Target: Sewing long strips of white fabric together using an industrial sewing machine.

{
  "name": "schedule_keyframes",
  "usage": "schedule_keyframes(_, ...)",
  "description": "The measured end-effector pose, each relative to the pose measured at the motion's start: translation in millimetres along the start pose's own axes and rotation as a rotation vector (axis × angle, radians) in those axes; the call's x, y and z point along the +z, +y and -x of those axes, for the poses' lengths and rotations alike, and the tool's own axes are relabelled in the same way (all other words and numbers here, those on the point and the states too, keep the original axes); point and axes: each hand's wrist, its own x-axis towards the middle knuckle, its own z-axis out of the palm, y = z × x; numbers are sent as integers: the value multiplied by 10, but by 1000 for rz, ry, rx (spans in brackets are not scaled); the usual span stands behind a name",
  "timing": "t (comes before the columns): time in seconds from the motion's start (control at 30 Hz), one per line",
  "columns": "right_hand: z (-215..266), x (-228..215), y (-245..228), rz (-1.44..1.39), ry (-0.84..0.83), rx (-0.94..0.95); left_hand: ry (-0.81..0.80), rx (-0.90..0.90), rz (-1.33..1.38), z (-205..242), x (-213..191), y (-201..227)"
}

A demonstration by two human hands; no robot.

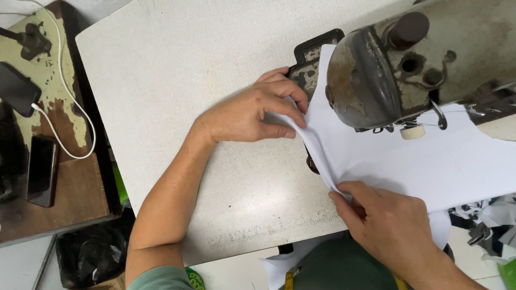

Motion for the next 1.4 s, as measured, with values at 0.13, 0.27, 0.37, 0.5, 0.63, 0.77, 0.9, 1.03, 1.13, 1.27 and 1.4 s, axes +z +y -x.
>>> schedule_keyframes(0.13,8,-3,-1,-61,-58,86,28,-3,16,-8,8,-12)
schedule_keyframes(0.27,31,14,34,-135,-179,193,37,-64,17,-26,17,10)
schedule_keyframes(0.37,21,-5,68,-200,-327,347,63,-126,-17,-56,59,39)
schedule_keyframes(0.5,-186,-197,63,-210,-539,509,133,-101,-156,-153,153,131)
schedule_keyframes(0.63,-301,-292,75,-103,-705,557,193,-101,-334,-187,209,146)
schedule_keyframes(0.77,-409,-368,10,24,-814,507,223,-131,-367,-166,247,94)
schedule_keyframes(0.9,-413,-406,62,200,-903,390,238,-133,-365,-152,258,71)
schedule_keyframes(1.03,-343,-323,423,146,-62,-24,284,-121,-372,-144,276,68)
schedule_keyframes(1.13,-394,-280,633,265,26,-163,328,-101,-420,-193,342,47)
schedule_keyframes(1.27,-280,-298,790,323,-82,-73,362,-79,-515,-284,461,109)
schedule_keyframes(1.4,-311,-329,816,351,14,-76,350,-61,-539,-264,466,121)
